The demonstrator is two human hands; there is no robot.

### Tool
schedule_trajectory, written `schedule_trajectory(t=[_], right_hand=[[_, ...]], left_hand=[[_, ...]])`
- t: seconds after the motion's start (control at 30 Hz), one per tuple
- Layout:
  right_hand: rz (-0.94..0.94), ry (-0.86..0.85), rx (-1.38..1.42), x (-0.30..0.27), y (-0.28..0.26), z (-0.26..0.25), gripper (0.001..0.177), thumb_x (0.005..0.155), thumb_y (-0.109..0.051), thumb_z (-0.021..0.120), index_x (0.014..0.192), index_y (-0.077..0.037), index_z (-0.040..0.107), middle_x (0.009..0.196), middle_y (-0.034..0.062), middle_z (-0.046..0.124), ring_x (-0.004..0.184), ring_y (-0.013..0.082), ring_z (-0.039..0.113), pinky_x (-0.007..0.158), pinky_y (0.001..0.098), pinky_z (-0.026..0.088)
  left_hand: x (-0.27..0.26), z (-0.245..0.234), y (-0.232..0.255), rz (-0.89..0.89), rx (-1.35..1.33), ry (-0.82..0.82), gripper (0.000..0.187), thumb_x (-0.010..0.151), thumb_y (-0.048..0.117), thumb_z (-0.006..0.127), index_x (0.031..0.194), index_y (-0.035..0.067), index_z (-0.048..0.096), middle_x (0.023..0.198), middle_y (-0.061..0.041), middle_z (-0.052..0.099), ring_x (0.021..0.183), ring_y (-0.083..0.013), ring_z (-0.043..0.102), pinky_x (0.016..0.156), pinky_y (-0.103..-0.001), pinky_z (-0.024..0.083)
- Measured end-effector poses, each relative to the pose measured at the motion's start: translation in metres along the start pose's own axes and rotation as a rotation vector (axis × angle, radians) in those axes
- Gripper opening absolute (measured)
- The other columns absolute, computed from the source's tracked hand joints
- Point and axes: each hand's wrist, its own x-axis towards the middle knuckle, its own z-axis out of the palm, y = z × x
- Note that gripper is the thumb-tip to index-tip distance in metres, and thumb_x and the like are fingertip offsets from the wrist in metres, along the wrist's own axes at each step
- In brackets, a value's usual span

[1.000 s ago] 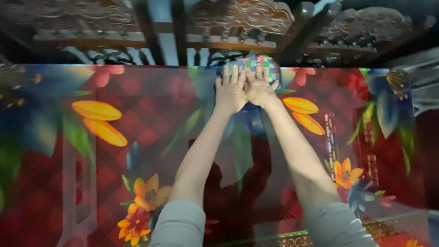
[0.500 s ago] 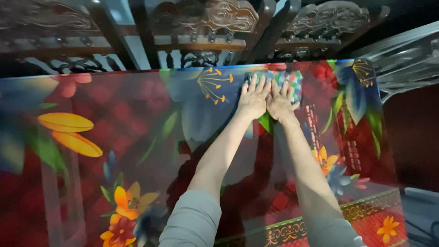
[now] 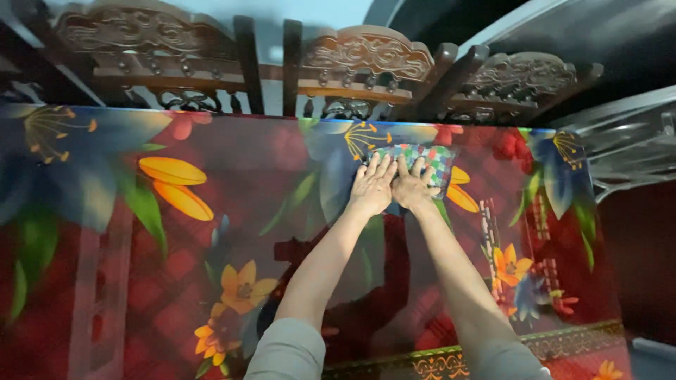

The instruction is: Clean and wipe a dining table surface using a cleaning cloth and spray.

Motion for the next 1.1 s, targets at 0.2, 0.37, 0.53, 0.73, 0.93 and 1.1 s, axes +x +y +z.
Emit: schedule_trajectory(t=[0.2,0.37,0.53,0.73,0.93,1.1], right_hand=[[-0.095,0.016,-0.019,-0.005,-0.086,-0.009,0.063,0.105,-0.037,0.024,0.167,-0.038,0.009,0.174,0.0182,0.002,0.156,0.0496,-0.004,0.108,0.0855,0.016],[-0.228,0.022,-0.052,-0.008,-0.159,-0.014,0.065,0.105,-0.033,0.030,0.168,-0.032,0.012,0.173,0.0203,0.002,0.155,0.0537,-0.002,0.106,0.0873,0.016],[-0.320,0.022,-0.078,0.005,-0.207,0.006,0.063,0.106,-0.034,0.029,0.167,-0.034,0.013,0.173,0.0210,0.003,0.155,0.0541,-0.002,0.106,0.0880,0.009],[-0.456,0.023,-0.151,-0.030,-0.220,-0.005,0.063,0.106,-0.031,0.031,0.166,-0.040,0.016,0.174,0.0163,0.003,0.156,0.0506,0.000,0.111,0.0847,0.009],[-0.570,0.004,-0.102,-0.062,-0.196,-0.005,0.062,0.105,-0.029,0.030,0.164,-0.044,0.017,0.175,0.0113,0.003,0.158,0.0464,-0.001,0.113,0.0830,0.008],[-0.535,-0.026,-0.097,-0.100,-0.171,0.007,0.061,0.106,-0.030,0.027,0.164,-0.044,0.016,0.175,0.0102,0.000,0.158,0.0454,-0.004,0.112,0.0845,0.004]], left_hand=[[-0.020,-0.028,-0.070,-0.078,0.018,0.160,0.064,0.094,0.021,0.046,0.158,0.017,0.042,0.169,-0.012,0.031,0.158,-0.0348,0.019,0.115,-0.053,0.029],[-0.033,-0.042,-0.135,-0.162,0.129,0.326,0.061,0.095,0.023,0.049,0.155,0.018,0.047,0.165,-0.010,0.039,0.155,-0.0354,0.026,0.109,-0.053,0.037],[-0.075,-0.084,-0.160,-0.228,0.141,0.318,0.063,0.096,0.020,0.051,0.157,0.015,0.040,0.165,-0.014,0.034,0.154,-0.0382,0.023,0.108,-0.054,0.034],[-0.108,-0.083,-0.153,-0.362,0.174,0.468,0.053,0.108,0.020,0.045,0.160,0.018,0.037,0.167,-0.011,0.032,0.153,-0.0333,0.024,0.111,-0.048,0.028],[-0.133,-0.056,-0.138,-0.375,0.184,0.505,0.061,0.104,0.025,0.042,0.162,0.014,0.028,0.170,-0.017,0.022,0.156,-0.0402,0.015,0.108,-0.055,0.027],[-0.165,-0.054,-0.106,-0.399,0.210,0.418,0.063,0.102,0.024,0.045,0.162,0.013,0.029,0.167,-0.019,0.028,0.154,-0.0427,0.018,0.106,-0.054,0.028]])
